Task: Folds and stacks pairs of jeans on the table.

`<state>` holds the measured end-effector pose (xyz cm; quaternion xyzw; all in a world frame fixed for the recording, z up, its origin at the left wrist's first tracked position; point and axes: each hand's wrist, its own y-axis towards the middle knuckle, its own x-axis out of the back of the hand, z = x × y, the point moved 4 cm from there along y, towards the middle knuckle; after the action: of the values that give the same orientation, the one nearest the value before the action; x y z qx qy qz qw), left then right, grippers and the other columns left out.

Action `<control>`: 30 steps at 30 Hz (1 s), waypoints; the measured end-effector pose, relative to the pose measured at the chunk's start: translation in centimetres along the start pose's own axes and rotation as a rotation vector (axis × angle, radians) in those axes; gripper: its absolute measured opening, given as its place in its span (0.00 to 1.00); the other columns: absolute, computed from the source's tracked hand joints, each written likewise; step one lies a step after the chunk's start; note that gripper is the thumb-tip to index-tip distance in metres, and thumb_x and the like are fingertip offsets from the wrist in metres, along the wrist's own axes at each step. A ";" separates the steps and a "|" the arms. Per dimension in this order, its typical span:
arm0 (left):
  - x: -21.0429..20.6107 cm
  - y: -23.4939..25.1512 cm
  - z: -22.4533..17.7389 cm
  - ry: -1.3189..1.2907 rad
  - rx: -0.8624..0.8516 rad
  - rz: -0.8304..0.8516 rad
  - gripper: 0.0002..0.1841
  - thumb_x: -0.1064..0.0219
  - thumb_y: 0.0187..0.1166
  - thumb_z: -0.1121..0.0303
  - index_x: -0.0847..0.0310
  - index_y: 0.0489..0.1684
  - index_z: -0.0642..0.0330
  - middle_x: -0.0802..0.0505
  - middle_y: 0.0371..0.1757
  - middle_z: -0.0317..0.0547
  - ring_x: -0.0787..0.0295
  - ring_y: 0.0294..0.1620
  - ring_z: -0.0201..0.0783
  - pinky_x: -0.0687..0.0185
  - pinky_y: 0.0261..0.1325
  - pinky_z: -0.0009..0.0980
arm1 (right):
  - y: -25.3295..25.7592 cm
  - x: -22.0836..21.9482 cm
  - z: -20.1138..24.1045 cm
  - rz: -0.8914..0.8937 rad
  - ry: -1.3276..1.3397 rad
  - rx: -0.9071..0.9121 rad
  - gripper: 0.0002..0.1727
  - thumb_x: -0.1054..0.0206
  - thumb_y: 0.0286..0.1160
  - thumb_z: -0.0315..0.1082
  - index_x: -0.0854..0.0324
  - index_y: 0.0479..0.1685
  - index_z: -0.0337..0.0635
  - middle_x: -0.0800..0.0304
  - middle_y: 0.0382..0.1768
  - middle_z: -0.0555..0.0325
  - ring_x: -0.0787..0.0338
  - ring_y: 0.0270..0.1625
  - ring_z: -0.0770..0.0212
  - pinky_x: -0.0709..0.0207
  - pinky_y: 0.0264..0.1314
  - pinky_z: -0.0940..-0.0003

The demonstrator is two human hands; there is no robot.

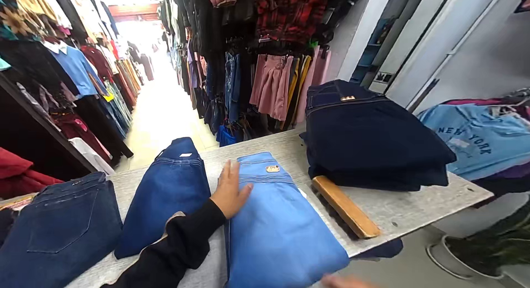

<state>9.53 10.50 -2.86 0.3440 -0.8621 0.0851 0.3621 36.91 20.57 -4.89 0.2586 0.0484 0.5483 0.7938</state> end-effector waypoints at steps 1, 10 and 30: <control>0.8 -0.9 0.2 -0.086 0.086 -0.002 0.39 0.38 0.86 0.53 0.48 0.92 0.64 0.48 0.94 0.67 0.45 0.92 0.61 0.40 0.87 0.58 | 0.4 1.8 -0.6 -0.127 -0.224 0.065 0.15 0.43 0.87 0.40 0.15 0.60 0.46 0.08 0.58 0.60 0.12 0.64 0.71 0.18 0.68 0.69; 0.3 -9.6 0.9 -0.891 0.409 0.150 0.40 0.38 0.84 0.60 0.57 0.91 0.67 0.27 0.83 0.61 0.20 0.77 0.48 0.17 0.72 0.45 | 3.2 2.0 -4.2 -0.117 -0.490 -0.215 0.37 0.36 0.63 0.27 0.36 0.77 0.14 0.25 0.69 0.15 0.17 0.68 0.32 0.25 0.72 0.43; 12.7 -16.5 -0.5 -0.640 -0.121 -0.354 0.26 0.27 0.76 0.55 0.23 0.74 0.47 0.06 0.56 0.32 0.08 0.52 0.29 0.08 0.55 0.33 | 17.4 -2.9 4.8 -0.030 0.179 0.386 0.46 0.25 0.68 0.41 0.45 0.90 0.69 0.30 0.82 0.82 0.25 0.78 0.77 0.25 0.78 0.75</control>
<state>14.21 -8.37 4.44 0.4750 -0.8624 -0.1417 0.1031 22.80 20.89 6.70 0.3554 0.2267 0.5378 0.7301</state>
